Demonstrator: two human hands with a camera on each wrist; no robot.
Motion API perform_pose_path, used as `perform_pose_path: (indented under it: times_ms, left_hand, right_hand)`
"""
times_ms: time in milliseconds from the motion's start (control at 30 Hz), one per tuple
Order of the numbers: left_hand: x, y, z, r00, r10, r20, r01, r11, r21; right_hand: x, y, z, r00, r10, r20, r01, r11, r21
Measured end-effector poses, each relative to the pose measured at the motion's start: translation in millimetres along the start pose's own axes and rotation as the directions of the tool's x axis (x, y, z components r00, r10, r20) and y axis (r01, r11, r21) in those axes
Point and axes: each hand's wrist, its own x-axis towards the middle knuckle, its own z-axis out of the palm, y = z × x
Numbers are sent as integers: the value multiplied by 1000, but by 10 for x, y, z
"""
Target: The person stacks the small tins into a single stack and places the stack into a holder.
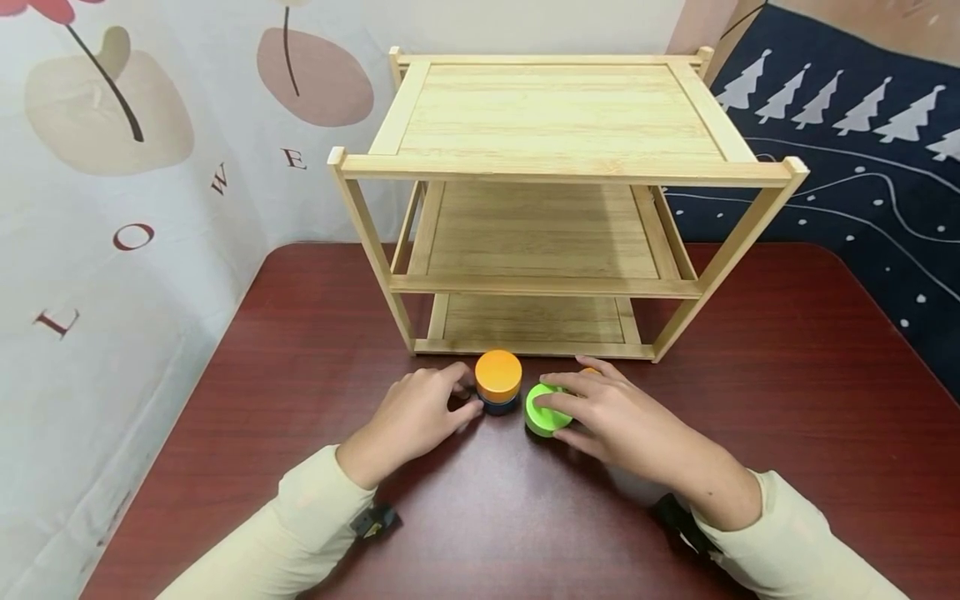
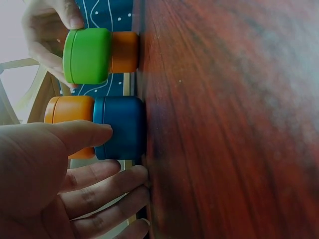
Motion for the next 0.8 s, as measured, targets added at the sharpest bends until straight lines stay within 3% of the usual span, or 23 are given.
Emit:
perform_pose_path:
  times_ms: [800]
  left_hand:
    - [16,-14,16,1000,26,-12,-26,1000,-2]
  right_hand:
    - [5,44,-50,989,-52,-139,55,998,19]
